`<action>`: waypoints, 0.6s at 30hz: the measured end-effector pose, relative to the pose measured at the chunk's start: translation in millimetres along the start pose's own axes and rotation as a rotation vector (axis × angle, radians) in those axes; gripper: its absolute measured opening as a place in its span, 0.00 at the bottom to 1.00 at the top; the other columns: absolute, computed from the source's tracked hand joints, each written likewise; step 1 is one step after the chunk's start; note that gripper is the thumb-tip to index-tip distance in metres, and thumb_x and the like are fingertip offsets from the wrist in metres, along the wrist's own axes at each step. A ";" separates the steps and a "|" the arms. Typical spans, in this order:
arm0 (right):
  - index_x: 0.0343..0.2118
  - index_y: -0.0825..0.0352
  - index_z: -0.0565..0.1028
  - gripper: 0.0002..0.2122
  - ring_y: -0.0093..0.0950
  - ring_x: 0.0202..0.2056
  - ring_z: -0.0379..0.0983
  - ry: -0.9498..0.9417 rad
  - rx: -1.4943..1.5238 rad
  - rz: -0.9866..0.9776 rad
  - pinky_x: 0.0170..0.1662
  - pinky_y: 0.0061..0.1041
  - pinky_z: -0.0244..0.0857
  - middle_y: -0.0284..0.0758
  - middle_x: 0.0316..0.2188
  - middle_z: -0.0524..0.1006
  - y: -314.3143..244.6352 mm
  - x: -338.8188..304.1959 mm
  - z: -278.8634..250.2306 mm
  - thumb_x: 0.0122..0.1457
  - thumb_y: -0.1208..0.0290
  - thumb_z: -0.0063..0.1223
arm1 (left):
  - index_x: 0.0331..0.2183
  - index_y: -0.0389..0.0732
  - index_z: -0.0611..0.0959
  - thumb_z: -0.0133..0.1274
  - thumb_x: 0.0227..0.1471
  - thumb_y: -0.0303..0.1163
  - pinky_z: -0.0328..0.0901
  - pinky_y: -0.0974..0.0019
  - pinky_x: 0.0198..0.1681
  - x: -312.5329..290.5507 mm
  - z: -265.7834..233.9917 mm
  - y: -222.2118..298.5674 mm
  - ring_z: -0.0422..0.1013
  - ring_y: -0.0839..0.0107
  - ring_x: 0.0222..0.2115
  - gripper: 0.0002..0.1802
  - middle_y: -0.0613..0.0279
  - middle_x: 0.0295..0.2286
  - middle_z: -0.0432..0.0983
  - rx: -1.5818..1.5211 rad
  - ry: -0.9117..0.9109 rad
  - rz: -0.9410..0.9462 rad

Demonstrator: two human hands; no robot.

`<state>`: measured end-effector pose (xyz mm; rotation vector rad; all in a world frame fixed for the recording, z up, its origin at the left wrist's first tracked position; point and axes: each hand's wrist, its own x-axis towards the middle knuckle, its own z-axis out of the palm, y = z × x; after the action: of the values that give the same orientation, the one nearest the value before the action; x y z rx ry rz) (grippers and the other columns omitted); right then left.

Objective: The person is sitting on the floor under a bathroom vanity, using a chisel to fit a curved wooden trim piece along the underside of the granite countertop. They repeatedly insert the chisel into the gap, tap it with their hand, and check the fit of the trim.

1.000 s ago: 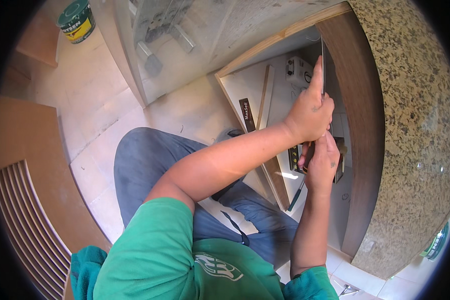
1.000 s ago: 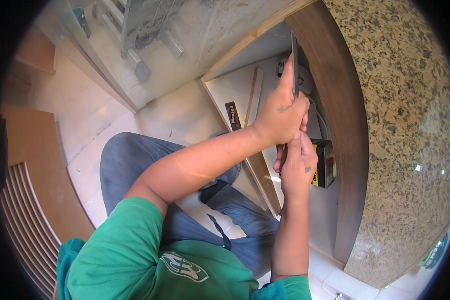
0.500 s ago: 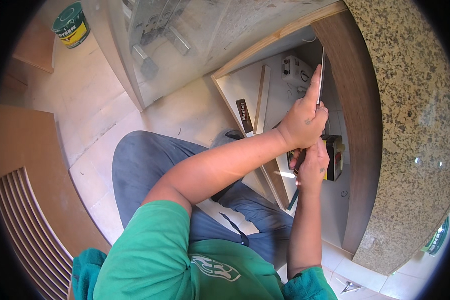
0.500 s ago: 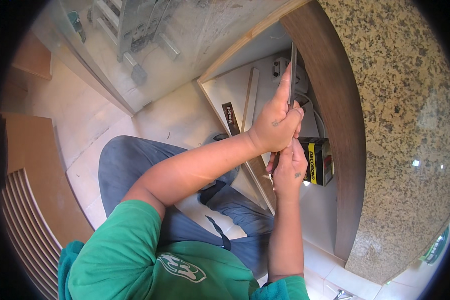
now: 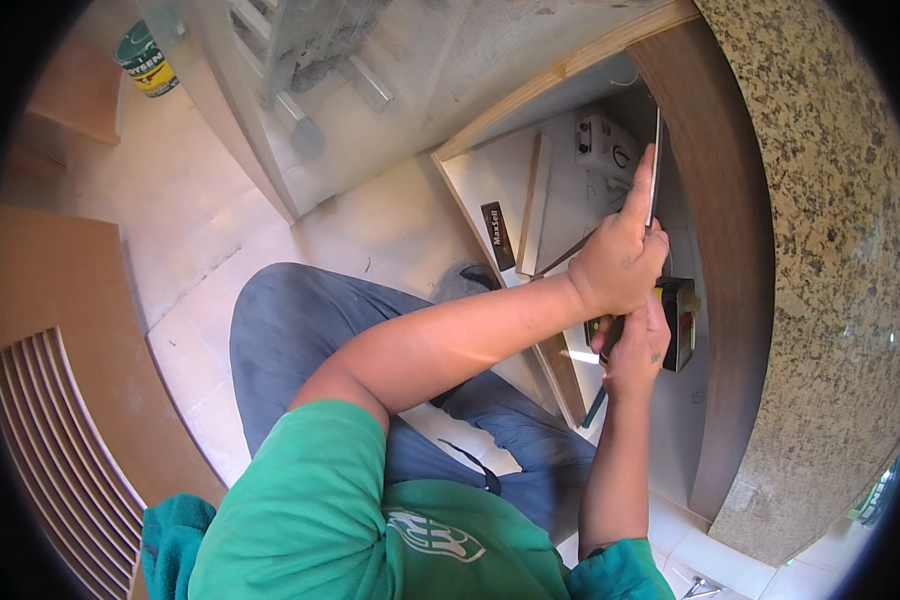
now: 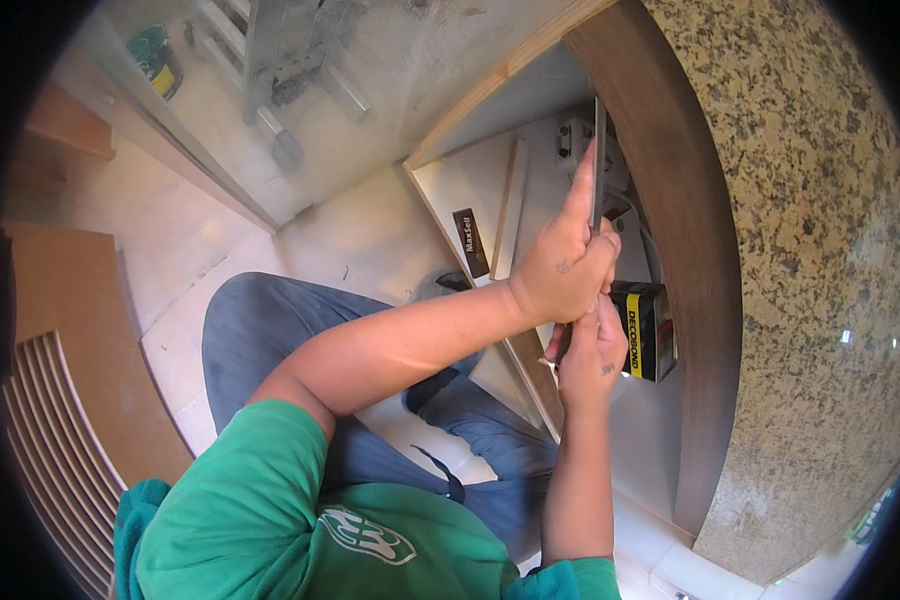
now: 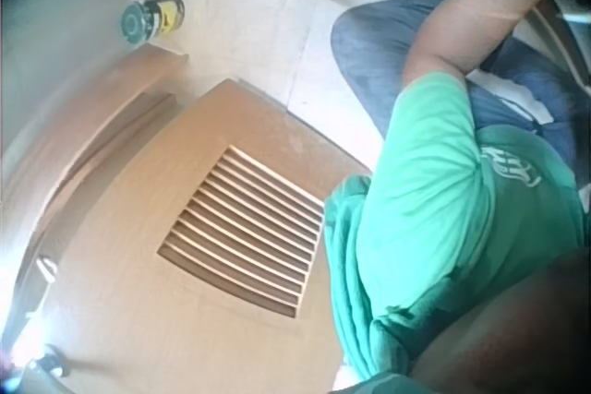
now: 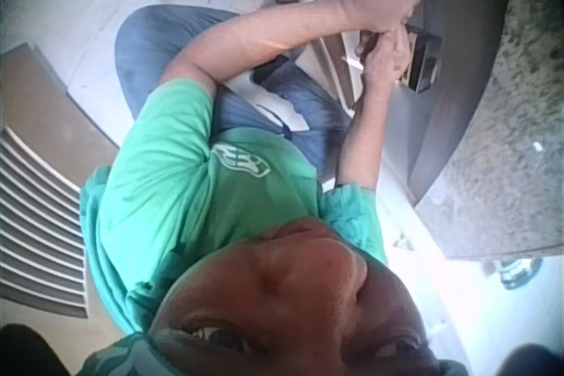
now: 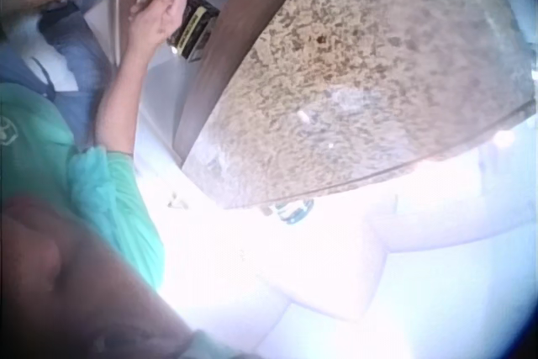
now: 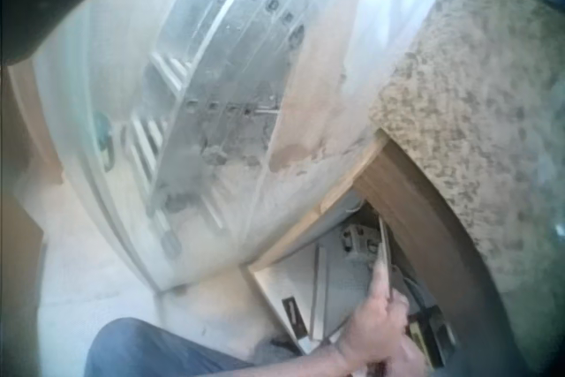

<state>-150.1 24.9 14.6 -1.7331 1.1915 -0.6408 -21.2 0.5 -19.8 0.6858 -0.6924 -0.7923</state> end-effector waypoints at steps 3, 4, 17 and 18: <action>0.39 0.70 0.76 0.18 0.16 0.17 0.63 -0.007 -0.017 -0.002 0.19 0.15 0.56 0.30 0.22 0.71 -11.7 10.6 8.5 0.74 0.58 0.40 | 0.70 0.37 0.37 0.41 0.54 0.23 0.69 0.54 0.29 3.6 -1.0 3.1 0.71 0.52 0.18 0.48 0.47 0.17 0.71 -0.021 -0.002 0.027; 0.39 0.70 0.76 0.19 0.15 0.17 0.63 -0.025 0.030 0.006 0.19 0.16 0.57 0.30 0.22 0.71 -11.1 12.6 11.8 0.74 0.57 0.40 | 0.70 0.37 0.37 0.41 0.54 0.23 0.69 0.55 0.29 9.1 -5.6 5.0 0.72 0.53 0.18 0.48 0.47 0.17 0.71 -0.044 -0.012 0.021; 0.41 0.70 0.76 0.18 0.15 0.16 0.63 -0.011 0.027 -0.063 0.19 0.16 0.58 0.28 0.22 0.71 -6.9 16.9 13.0 0.73 0.57 0.41 | 0.71 0.50 0.36 0.38 0.55 0.19 0.67 0.69 0.22 11.7 -7.4 14.6 0.66 0.77 0.17 0.50 0.64 0.19 0.68 -0.140 -0.025 -0.013; 0.40 0.70 0.76 0.19 0.15 0.16 0.62 -0.008 -0.011 -0.032 0.19 0.16 0.58 0.28 0.22 0.71 -5.6 14.3 8.4 0.73 0.57 0.41 | 0.72 0.51 0.36 0.38 0.55 0.19 0.67 0.69 0.22 7.2 -3.2 12.2 0.66 0.77 0.17 0.49 0.64 0.19 0.68 -0.121 -0.015 -0.020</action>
<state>-135.2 15.8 14.7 -1.7655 1.1657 -0.6465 -10.3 1.9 -10.3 0.5787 -0.6470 -0.8518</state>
